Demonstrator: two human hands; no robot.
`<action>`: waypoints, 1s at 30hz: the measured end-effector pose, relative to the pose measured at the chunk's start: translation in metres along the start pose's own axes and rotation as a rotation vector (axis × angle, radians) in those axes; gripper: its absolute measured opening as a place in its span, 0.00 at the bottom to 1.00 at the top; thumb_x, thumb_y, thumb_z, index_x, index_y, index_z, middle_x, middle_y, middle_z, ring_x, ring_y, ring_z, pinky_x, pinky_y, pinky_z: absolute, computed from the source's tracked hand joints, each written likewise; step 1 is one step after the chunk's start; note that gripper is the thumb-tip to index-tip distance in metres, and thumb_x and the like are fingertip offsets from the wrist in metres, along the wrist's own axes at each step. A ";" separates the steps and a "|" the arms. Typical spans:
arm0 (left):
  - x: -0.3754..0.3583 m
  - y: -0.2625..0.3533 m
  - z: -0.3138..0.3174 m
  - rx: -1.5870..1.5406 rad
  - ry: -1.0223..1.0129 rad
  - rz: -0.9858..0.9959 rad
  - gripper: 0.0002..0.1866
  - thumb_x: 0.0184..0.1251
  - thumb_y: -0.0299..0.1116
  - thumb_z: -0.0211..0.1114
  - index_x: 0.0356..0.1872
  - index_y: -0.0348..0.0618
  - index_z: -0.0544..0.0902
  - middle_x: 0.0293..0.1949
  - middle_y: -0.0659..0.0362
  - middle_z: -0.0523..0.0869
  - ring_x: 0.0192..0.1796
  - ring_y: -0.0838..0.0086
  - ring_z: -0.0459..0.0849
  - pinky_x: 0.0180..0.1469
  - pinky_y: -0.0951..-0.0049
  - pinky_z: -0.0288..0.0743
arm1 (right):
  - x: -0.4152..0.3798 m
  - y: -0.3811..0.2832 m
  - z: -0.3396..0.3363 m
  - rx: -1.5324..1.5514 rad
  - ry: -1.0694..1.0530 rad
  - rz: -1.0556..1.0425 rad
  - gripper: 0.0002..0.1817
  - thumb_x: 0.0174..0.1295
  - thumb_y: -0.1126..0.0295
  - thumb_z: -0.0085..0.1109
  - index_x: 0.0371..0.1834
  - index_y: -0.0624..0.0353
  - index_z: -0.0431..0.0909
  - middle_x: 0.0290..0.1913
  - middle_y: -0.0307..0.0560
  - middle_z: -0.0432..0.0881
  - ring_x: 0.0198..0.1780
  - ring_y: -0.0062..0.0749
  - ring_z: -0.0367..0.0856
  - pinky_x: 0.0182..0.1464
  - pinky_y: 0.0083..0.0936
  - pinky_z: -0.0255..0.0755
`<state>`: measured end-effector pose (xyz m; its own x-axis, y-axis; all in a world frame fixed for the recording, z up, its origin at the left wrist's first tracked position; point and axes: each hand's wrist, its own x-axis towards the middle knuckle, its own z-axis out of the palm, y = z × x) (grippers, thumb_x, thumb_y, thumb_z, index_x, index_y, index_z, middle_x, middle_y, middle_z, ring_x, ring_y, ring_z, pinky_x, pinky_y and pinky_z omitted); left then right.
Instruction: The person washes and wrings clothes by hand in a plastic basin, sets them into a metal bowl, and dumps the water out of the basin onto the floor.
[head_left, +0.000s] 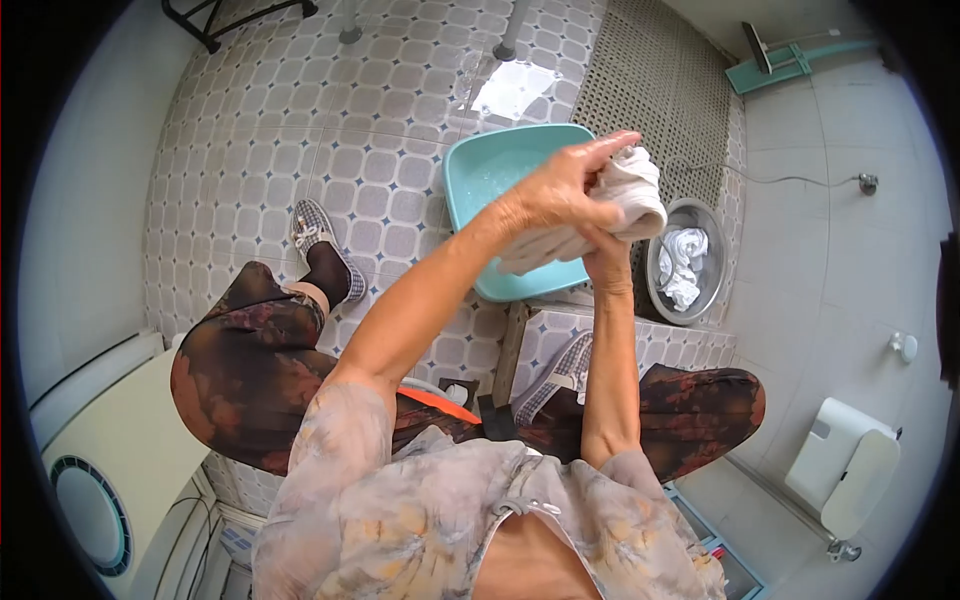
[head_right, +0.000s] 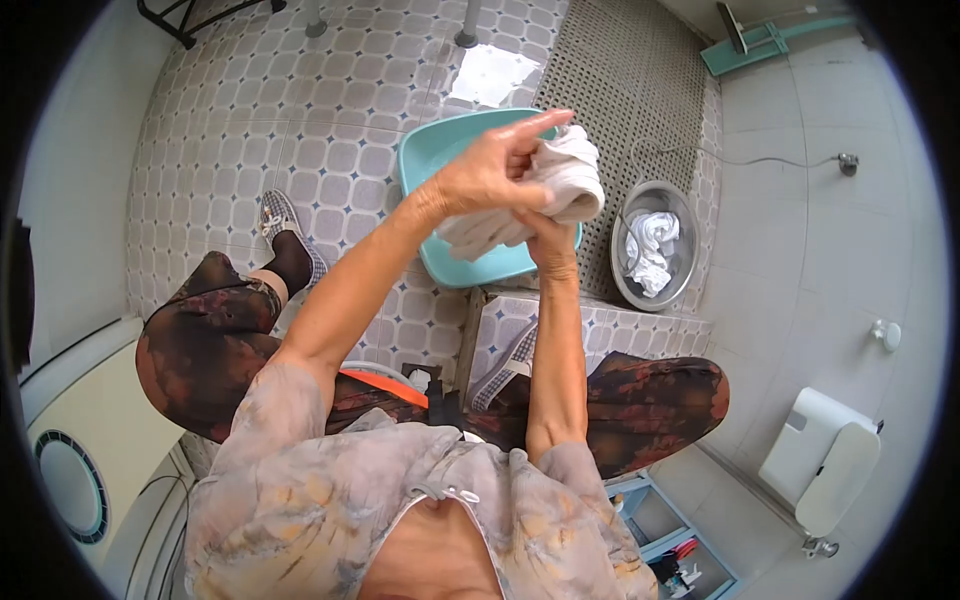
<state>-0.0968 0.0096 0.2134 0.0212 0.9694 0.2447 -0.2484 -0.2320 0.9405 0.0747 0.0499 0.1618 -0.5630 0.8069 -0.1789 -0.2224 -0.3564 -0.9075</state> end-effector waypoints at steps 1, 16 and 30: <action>0.001 -0.005 -0.014 -0.006 0.104 -0.049 0.44 0.56 0.39 0.70 0.73 0.38 0.59 0.57 0.48 0.79 0.59 0.69 0.78 0.62 0.69 0.72 | -0.004 -0.013 0.012 -0.011 0.003 0.012 0.40 0.47 0.76 0.72 0.66 0.62 0.64 0.56 0.47 0.76 0.55 0.37 0.78 0.60 0.34 0.73; -0.023 -0.100 0.004 -0.357 0.260 -0.335 0.68 0.49 0.62 0.73 0.77 0.41 0.36 0.76 0.42 0.49 0.79 0.58 0.48 0.77 0.61 0.43 | 0.055 0.011 0.002 -0.429 0.413 0.050 0.24 0.55 0.68 0.68 0.53 0.69 0.77 0.46 0.45 0.82 0.44 0.29 0.81 0.47 0.24 0.74; -0.058 -0.079 0.006 -1.374 0.084 -0.426 0.36 0.58 0.52 0.66 0.63 0.40 0.71 0.46 0.45 0.84 0.43 0.61 0.87 0.48 0.61 0.84 | 0.082 0.015 -0.065 0.477 -0.179 0.221 0.50 0.48 0.33 0.67 0.70 0.51 0.66 0.69 0.45 0.70 0.72 0.50 0.63 0.72 0.59 0.54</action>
<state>-0.0727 -0.0291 0.1261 0.2858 0.9569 -0.0516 -0.9580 0.2839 -0.0418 0.0772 0.1416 0.1086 -0.7547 0.6104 -0.2404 -0.3958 -0.7159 -0.5751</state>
